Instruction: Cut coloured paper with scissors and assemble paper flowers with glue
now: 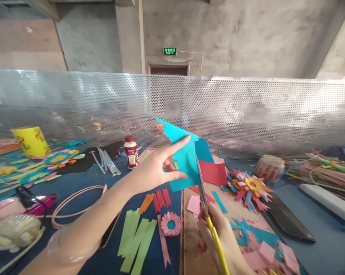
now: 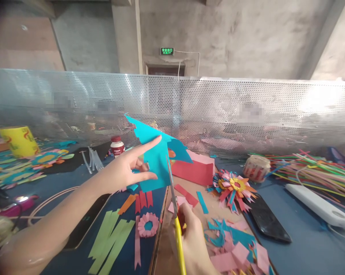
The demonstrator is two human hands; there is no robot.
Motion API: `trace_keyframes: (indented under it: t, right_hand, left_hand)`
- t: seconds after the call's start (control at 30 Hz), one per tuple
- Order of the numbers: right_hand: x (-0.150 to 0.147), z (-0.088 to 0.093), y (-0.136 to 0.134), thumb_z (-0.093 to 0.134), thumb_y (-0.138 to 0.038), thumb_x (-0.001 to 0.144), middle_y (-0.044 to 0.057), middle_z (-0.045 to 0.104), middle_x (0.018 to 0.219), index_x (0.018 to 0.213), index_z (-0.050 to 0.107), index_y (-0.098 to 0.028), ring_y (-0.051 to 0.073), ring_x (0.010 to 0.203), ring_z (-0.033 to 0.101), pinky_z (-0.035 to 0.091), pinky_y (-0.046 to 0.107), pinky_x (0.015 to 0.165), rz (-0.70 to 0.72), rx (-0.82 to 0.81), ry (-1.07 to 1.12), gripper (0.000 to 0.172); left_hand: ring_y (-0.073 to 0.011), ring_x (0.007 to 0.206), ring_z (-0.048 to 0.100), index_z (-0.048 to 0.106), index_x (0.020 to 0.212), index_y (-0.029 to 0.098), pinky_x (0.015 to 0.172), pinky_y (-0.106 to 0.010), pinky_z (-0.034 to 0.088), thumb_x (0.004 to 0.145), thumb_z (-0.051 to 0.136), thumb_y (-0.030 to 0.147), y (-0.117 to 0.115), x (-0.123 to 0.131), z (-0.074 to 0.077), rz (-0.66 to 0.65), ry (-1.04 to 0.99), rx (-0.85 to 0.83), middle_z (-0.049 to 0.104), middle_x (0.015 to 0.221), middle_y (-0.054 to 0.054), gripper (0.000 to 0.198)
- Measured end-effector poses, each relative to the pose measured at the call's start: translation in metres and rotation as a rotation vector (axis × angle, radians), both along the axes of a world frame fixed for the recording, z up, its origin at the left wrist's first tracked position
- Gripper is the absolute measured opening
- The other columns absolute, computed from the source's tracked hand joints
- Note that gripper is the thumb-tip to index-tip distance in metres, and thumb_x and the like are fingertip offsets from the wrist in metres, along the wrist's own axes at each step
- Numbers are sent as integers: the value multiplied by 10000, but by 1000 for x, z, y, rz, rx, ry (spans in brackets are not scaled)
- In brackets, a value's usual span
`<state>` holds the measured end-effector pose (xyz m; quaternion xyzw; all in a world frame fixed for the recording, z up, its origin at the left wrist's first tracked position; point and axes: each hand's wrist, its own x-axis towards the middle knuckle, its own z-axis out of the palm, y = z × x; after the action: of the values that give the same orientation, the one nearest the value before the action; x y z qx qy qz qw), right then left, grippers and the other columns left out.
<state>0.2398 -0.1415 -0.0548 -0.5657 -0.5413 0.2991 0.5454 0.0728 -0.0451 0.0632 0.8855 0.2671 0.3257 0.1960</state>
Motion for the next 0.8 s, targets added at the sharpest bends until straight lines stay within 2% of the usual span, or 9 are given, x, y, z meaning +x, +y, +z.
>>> trace_keyframes:
  t: [0.1, 0.23, 0.57, 0.8]
  right_hand:
    - [-1, -1, 1, 555, -441, 688, -63, 252, 546, 586, 290, -231, 98, 485, 318, 299, 221, 413, -13, -9, -2, 354]
    - [-2, 0, 1, 555, -393, 697, -70, 238, 545, 586, 264, -234, 91, 474, 299, 280, 220, 408, -15, -17, 11, 350]
    - [-4, -3, 0, 502, -334, 705, -87, 288, 546, 672, 387, -216, 60, 425, 280, 283, 174, 366, -25, -71, 55, 168]
    - [-8, 5, -2, 505, -335, 687, -88, 308, 508, 658, 404, -209, 64, 434, 311, 284, 172, 380, -49, -94, 81, 164]
  left_hand:
    - [-120, 574, 535, 227, 1436, 313, 601, -245, 487, 763, 673, 362, 0, 0, 1, -12, -1, 3, 639, 646, 41, 810]
    - [-123, 572, 550, 227, 1439, 292, 584, -241, 488, 757, 677, 355, 1, 0, 0, -6, -11, 14, 654, 661, 33, 819]
    - [-133, 574, 582, 228, 1439, 281, 539, -225, 484, 745, 695, 349, 0, 1, 0, -16, -38, -14, 653, 652, 39, 839]
    - [-140, 589, 572, 247, 1430, 316, 554, -235, 489, 740, 695, 378, 0, 0, -1, 5, -46, 37, 640, 633, 39, 825]
